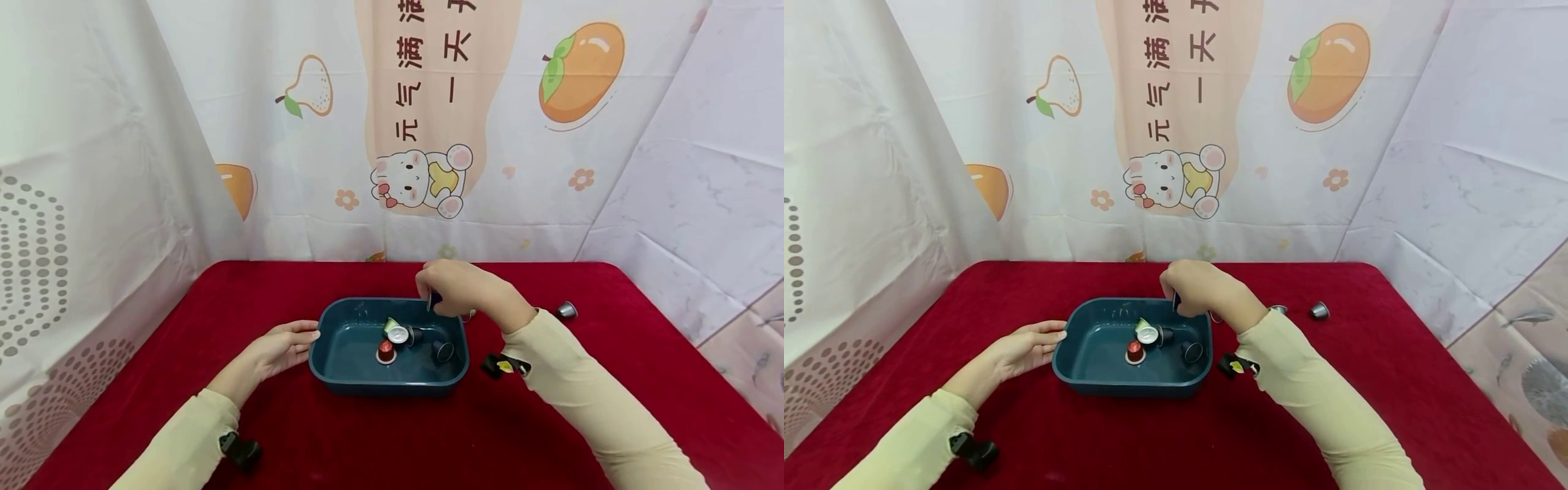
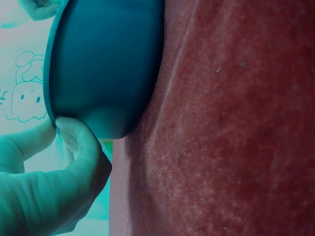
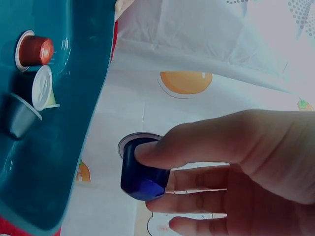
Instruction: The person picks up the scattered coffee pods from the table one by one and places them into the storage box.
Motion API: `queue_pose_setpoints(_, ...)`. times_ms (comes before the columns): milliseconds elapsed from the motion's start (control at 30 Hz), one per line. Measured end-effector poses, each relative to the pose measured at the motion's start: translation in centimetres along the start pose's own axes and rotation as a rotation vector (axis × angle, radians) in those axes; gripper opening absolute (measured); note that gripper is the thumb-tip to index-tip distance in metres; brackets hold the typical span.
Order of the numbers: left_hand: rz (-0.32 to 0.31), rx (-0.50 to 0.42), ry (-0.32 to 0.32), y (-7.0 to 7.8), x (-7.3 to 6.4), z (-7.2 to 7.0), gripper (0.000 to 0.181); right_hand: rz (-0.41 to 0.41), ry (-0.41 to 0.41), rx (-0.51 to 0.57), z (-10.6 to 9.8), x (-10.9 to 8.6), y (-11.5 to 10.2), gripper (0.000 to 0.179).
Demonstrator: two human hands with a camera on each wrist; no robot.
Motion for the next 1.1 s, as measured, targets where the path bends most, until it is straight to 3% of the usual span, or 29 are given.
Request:
queue_pose_setpoints(300,-0.006,-0.004,-0.001,-0.1,0.0,0.0,0.059,-0.065,-0.030,0.008,0.4,2.1,-0.9,0.020)
queue_pose_setpoints(867,-0.011,-0.005,0.024,0.1,-0.1,0.0,0.059,-0.131,-0.175,0.035,2.6,6.5,-3.2,0.014)
queue_pose_setpoints(1100,-0.007,-0.011,0.017,0.1,-0.1,0.1,0.057,-0.148,-0.239,0.013,3.4,7.2,-4.1,0.017)
Point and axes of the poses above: each hand's wrist, its own x-axis towards the middle knuckle, its own z-axis out of the palm, y = z × x, the point moved 2 cm from there along x, towards the middle knuckle, and after that the axes turned 1 degree about -y, right-handed, at the moved point
